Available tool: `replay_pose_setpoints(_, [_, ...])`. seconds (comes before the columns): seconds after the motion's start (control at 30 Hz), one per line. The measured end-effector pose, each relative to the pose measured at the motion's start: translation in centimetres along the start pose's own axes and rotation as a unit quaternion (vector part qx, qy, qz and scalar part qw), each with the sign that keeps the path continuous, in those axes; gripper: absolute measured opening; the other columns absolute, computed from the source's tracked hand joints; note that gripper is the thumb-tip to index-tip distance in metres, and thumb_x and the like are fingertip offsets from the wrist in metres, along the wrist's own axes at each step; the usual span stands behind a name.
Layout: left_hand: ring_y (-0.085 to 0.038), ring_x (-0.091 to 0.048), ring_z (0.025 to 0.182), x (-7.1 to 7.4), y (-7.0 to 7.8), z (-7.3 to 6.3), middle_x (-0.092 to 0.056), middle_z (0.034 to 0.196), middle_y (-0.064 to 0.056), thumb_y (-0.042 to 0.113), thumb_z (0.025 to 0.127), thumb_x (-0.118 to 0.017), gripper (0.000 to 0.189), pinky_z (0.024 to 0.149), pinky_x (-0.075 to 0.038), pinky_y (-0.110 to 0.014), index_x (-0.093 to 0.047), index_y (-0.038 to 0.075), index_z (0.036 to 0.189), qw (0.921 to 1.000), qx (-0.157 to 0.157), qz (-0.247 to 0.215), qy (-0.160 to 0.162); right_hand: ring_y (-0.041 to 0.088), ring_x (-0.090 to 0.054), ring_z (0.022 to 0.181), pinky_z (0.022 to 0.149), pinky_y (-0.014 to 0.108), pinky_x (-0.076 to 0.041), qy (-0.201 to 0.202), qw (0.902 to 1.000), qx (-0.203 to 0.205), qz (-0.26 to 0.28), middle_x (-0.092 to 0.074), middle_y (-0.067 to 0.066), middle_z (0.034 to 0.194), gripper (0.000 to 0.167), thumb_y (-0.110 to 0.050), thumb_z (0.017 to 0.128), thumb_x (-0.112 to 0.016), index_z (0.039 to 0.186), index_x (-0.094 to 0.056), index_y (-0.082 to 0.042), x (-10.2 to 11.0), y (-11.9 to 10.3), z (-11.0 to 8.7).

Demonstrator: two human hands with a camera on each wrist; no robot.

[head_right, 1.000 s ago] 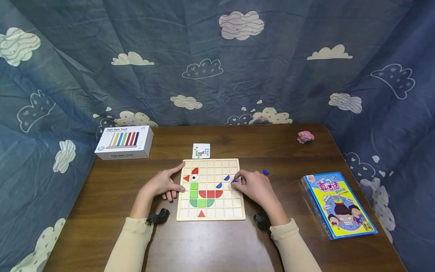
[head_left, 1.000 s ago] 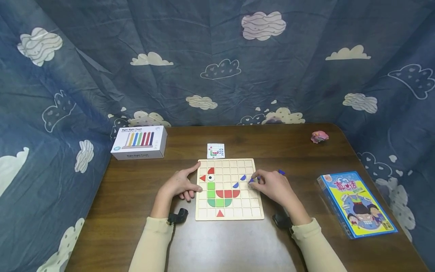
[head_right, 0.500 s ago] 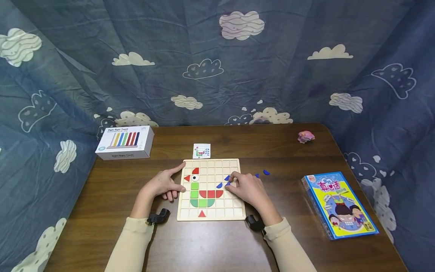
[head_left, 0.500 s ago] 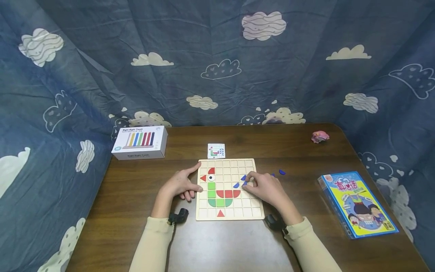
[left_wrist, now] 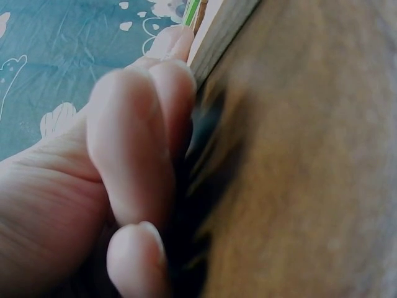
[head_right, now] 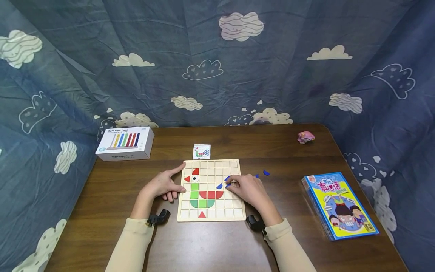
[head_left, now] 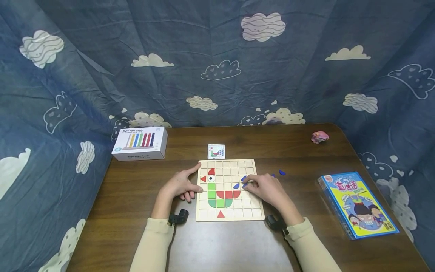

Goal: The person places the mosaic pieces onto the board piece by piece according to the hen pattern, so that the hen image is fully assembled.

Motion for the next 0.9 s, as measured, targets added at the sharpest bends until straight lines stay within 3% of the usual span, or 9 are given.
replay_pose_setpoints(0.4, [-0.018, -0.066, 0.047, 0.0, 0.1, 0.2, -0.072, 0.065, -0.013, 0.025, 0.085, -0.091, 0.104, 0.043, -0.050, -0.024, -0.030, 0.047, 0.166, 1.0000, 0.001, -0.001, 0.001, 0.012, -0.044, 0.058, 0.055, 0.027, -0.031, -0.001, 0.9999, -0.003, 0.016, -0.052, -0.007, 0.061, 0.020, -0.036, 0.093, -0.083, 0.112, -0.081, -0.029, 0.5, 0.5, 0.0])
replay_pose_setpoints(0.53, [-0.018, -0.066, 0.047, 0.0, 0.2, 0.2, -0.072, 0.065, -0.013, 0.025, 0.085, -0.091, 0.104, 0.043, -0.050, -0.024, -0.030, 0.047, 0.166, 1.0000, 0.001, -0.003, 0.001, 0.012, -0.045, 0.058, 0.055, 0.028, -0.033, 0.037, 0.9982, -0.016, 0.046, -0.053, -0.005, 0.063, 0.022, -0.036, 0.097, -0.078, 0.116, -0.080, -0.024, 2.9, 2.8, -0.3])
replay_pose_setpoints(0.67, [-0.019, -0.067, 0.048, 0.0, 0.0, 0.3, -0.072, 0.066, -0.013, 0.026, 0.085, -0.092, 0.104, 0.044, -0.050, -0.024, -0.030, 0.046, 0.166, 1.0000, 0.003, 0.001, 0.003, 0.014, -0.046, 0.057, 0.053, 0.028, -0.035, 0.073, 0.9947, -0.055, 0.048, -0.053, -0.002, 0.065, 0.021, -0.030, 0.100, -0.076, 0.117, -0.078, -0.017, 5.2, 6.3, -1.4])
replay_pose_setpoints(0.77, [-0.020, -0.067, 0.048, 0.1, -0.2, 0.3, -0.072, 0.066, -0.013, 0.027, 0.084, -0.092, 0.104, 0.044, -0.050, -0.024, -0.030, 0.046, 0.166, 1.0000, 0.007, 0.004, 0.005, 0.015, -0.046, 0.059, 0.052, 0.029, -0.035, 0.037, 0.9950, -0.080, 0.046, -0.053, -0.001, 0.068, 0.029, -0.034, 0.098, -0.077, 0.119, -0.076, -0.014, 5.0, 7.8, -2.1])
replay_pose_setpoints(0.9, [-0.020, -0.067, 0.048, 0.0, -0.2, 0.3, -0.072, 0.066, -0.013, 0.027, 0.084, -0.092, 0.104, 0.044, -0.050, -0.024, -0.031, 0.045, 0.166, 1.0000, 0.004, 0.003, 0.004, 0.015, -0.048, 0.062, 0.054, 0.030, -0.036, 0.002, 0.9963, -0.081, 0.030, -0.056, -0.001, 0.071, 0.037, -0.040, 0.095, -0.079, 0.122, -0.074, -0.015, 3.9, 7.5, -2.0])
Point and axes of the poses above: each hand's wrist, its own z-axis towards the middle knuckle, its own x-axis out of the back of the hand, y = z × x, the point moved 9 cm from there along z, towards the middle knuckle
